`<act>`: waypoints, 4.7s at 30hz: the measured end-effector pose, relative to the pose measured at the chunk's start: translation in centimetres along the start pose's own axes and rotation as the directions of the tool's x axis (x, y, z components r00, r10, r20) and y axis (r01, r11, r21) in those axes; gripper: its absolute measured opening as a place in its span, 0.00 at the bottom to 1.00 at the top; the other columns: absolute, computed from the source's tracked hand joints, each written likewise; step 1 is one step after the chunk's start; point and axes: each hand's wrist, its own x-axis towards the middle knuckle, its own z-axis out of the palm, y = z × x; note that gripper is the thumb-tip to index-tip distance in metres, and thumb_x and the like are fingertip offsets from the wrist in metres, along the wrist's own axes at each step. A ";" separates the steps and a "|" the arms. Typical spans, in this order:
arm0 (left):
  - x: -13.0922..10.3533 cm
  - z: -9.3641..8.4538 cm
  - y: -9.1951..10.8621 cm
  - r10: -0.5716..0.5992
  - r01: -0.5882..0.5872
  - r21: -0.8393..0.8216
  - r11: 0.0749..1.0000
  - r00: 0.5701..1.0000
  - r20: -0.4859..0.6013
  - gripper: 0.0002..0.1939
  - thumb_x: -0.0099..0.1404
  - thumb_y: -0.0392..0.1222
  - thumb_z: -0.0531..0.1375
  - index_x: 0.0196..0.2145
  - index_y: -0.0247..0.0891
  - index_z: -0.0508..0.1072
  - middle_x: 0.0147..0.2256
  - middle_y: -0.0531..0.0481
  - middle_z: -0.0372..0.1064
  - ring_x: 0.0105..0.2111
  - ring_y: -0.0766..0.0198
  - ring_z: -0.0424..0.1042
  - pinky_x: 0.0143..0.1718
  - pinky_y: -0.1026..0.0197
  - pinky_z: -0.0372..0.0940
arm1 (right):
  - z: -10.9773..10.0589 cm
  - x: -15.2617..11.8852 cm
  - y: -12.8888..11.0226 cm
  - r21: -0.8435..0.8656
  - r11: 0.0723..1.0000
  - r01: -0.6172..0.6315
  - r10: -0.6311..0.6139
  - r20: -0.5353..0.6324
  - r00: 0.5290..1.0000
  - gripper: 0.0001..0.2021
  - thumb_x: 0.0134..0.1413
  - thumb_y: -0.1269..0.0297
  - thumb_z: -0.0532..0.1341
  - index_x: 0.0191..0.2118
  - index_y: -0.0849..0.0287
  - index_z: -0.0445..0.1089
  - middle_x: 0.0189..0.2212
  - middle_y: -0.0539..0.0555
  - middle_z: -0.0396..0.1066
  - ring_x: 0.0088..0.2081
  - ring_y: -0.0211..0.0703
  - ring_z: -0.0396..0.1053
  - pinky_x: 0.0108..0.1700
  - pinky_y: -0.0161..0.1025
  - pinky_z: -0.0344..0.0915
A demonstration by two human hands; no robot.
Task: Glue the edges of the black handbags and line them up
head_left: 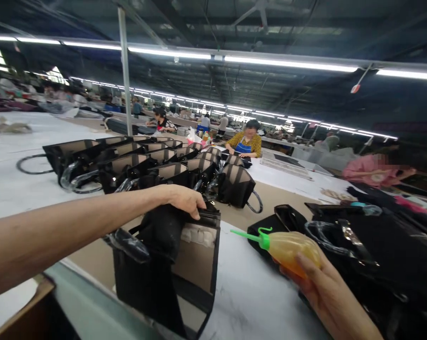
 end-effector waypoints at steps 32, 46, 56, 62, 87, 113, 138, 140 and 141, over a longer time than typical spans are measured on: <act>4.1 0.7 1.5 0.040 -0.076 0.189 0.979 0.982 0.185 0.12 0.55 0.33 0.57 0.38 0.33 0.74 0.30 0.53 0.72 0.32 0.65 0.67 0.33 0.68 0.60 | -0.1 0.8 0.7 -0.706 0.505 0.496 -0.523 0.207 0.827 0.23 0.47 0.52 0.64 0.49 0.49 0.62 0.42 0.49 0.68 0.37 0.42 0.69 0.40 0.30 0.67; 3.8 1.0 1.7 0.017 -0.049 0.196 0.979 0.987 0.163 0.12 0.56 0.34 0.57 0.38 0.34 0.74 0.32 0.54 0.73 0.32 0.65 0.67 0.32 0.69 0.60 | -0.7 0.7 1.4 -0.620 0.705 0.344 -0.360 0.106 0.927 0.27 0.45 0.51 0.65 0.51 0.49 0.60 0.43 0.49 0.68 0.39 0.41 0.68 0.39 0.27 0.65; 4.0 1.3 1.9 0.052 -0.092 0.246 0.965 0.985 0.167 0.13 0.55 0.35 0.56 0.39 0.36 0.74 0.33 0.54 0.73 0.31 0.66 0.67 0.32 0.69 0.59 | -1.0 0.4 1.4 -0.636 0.703 0.317 -0.345 0.085 0.935 0.28 0.44 0.52 0.66 0.52 0.50 0.60 0.45 0.50 0.66 0.41 0.44 0.67 0.42 0.30 0.65; 4.0 1.3 1.9 0.052 -0.094 0.245 0.965 0.984 0.173 0.13 0.55 0.35 0.56 0.40 0.34 0.74 0.35 0.53 0.73 0.32 0.66 0.67 0.32 0.68 0.59 | -0.7 0.4 1.7 -0.577 0.745 0.336 -0.314 0.141 0.939 0.28 0.44 0.53 0.66 0.51 0.51 0.60 0.42 0.52 0.68 0.40 0.45 0.68 0.41 0.31 0.66; 4.0 2.1 2.1 0.047 -0.085 0.254 0.964 0.987 0.151 0.14 0.57 0.34 0.56 0.42 0.37 0.73 0.36 0.55 0.73 0.33 0.66 0.66 0.35 0.68 0.59 | -2.2 -1.5 4.3 -0.678 0.688 0.259 -0.175 0.192 0.966 0.27 0.45 0.52 0.66 0.50 0.51 0.61 0.41 0.52 0.70 0.38 0.48 0.70 0.37 0.33 0.68; 3.8 2.7 3.4 0.031 -0.079 0.305 0.949 0.987 0.161 0.14 0.57 0.34 0.57 0.42 0.38 0.73 0.35 0.54 0.73 0.33 0.66 0.66 0.33 0.68 0.58 | -2.7 -3.6 6.8 -0.681 0.687 0.252 -0.189 0.167 0.968 0.26 0.44 0.52 0.66 0.50 0.49 0.61 0.40 0.50 0.71 0.36 0.45 0.71 0.38 0.32 0.68; 1.8 3.4 4.0 0.050 -0.075 0.321 0.944 0.995 0.087 0.12 0.57 0.36 0.56 0.39 0.37 0.74 0.34 0.52 0.72 0.31 0.67 0.67 0.30 0.69 0.58 | -1.5 -5.2 8.3 -0.708 0.578 0.406 -0.215 0.348 0.913 0.21 0.47 0.54 0.65 0.47 0.46 0.63 0.41 0.48 0.70 0.38 0.44 0.71 0.39 0.33 0.66; 1.3 3.8 4.4 0.048 -0.066 0.335 0.940 0.997 0.062 0.11 0.57 0.35 0.56 0.39 0.36 0.73 0.34 0.51 0.72 0.30 0.67 0.67 0.29 0.69 0.58 | -1.4 -5.2 8.4 -0.701 0.612 0.366 -0.168 0.337 0.926 0.21 0.46 0.54 0.65 0.47 0.47 0.63 0.41 0.48 0.70 0.38 0.45 0.70 0.39 0.34 0.66; 0.9 4.1 4.7 0.045 -0.058 0.339 0.939 0.998 0.047 0.11 0.57 0.35 0.56 0.38 0.36 0.73 0.34 0.52 0.72 0.30 0.67 0.67 0.28 0.69 0.57 | -1.3 -5.2 8.6 -0.701 0.632 0.331 -0.135 0.321 0.937 0.21 0.46 0.53 0.65 0.47 0.47 0.63 0.41 0.48 0.70 0.39 0.46 0.70 0.40 0.35 0.65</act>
